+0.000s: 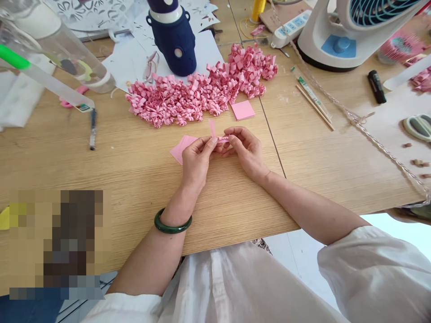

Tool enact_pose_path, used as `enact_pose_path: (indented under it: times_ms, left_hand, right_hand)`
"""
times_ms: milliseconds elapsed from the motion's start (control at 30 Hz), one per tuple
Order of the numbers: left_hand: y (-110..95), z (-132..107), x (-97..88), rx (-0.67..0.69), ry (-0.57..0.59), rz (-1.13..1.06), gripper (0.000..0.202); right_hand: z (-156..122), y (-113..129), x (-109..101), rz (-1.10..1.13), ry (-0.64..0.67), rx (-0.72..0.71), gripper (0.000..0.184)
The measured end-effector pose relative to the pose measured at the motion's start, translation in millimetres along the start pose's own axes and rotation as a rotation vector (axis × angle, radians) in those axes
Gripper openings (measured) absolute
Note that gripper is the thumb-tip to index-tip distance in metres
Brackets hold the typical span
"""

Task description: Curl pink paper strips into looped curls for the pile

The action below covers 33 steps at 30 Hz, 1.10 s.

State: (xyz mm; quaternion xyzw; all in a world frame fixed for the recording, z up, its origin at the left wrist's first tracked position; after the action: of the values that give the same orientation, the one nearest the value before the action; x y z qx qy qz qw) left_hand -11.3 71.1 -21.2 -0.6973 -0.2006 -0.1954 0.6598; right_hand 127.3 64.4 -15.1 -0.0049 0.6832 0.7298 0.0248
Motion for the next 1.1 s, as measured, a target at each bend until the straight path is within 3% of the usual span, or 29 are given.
enact_pose_path:
  times_ms: [167,400,567,700,900,1100]
  left_hand:
    - [-2.9,-2.4,1.8,-0.025,-0.025,-0.006,0.018]
    - [-1.8,-4.8,6.3,-0.054,0.016,-0.011,0.018]
    - [1.8,-7.3,8.1,-0.063,0.079,0.096,0.023]
    - [2.6,-7.2,8.7,-0.049,0.145,0.191,0.027]
    - [-8.3,-2.7,-1.1,0.144,0.011,0.267,0.029]
    - [-5.7,-4.3,4.3,0.047,0.082,0.279,0.038]
  right_hand:
    - [0.4,-0.3,-1.5,-0.037,-0.013,-0.013,0.046]
    - [2.7,4.9,-13.9,-0.198,-0.173,-0.108,0.044]
    - [3.6,10.0,-13.2,-0.242,-0.158,-0.175,0.039]
    - [3.4,10.0,-11.5,-0.270,-0.118,-0.147,0.039]
    - [4.6,6.1,-9.9,-0.233,-0.080,-0.119,0.040]
    - [6.5,5.2,-11.5,-0.187,-0.114,-0.172,0.036]
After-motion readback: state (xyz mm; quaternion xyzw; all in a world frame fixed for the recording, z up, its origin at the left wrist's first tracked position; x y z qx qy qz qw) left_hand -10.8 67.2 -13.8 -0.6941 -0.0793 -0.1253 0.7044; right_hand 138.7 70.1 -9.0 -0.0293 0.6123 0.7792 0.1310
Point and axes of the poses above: each hand's wrist, its own z-axis towards the middle knuckle, its own x-axis out of the palm, y = z × x, the point moved 5 cm from there along z, towards the middle knuckle, and after that the axes turned 14 degrees about -z, right-handed, at the moved point
